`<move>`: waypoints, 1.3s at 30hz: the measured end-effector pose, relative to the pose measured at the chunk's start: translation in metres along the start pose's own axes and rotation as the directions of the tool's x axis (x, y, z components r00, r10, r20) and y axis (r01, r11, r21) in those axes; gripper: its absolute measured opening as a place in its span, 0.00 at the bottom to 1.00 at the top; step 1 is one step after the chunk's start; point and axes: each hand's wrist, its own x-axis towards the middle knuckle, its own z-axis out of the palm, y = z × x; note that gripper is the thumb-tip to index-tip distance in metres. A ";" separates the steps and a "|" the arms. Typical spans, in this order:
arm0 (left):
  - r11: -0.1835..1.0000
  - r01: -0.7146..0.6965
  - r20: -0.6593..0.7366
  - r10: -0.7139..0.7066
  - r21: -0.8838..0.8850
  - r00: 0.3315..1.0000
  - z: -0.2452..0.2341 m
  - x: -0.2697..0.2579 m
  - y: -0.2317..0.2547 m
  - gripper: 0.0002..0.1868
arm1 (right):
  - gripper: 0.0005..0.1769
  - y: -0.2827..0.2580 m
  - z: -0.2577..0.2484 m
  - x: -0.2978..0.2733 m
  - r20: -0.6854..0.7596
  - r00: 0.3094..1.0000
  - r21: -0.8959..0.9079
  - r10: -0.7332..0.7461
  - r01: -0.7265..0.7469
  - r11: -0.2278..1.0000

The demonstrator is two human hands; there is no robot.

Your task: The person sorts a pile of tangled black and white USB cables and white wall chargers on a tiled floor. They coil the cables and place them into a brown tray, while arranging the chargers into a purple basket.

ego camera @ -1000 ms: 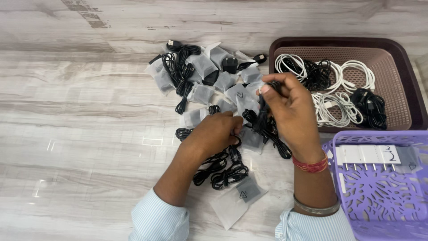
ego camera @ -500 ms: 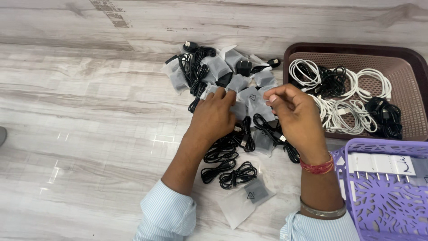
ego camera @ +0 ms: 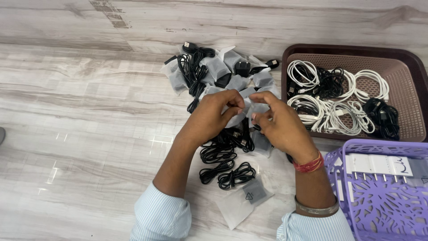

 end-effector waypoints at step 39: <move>0.988 0.071 -0.303 -0.110 -0.136 0.947 0.000 -0.003 0.027 0.13 | 0.15 0.004 0.000 -0.002 -0.198 0.980 0.443 0.010 0.080 0.893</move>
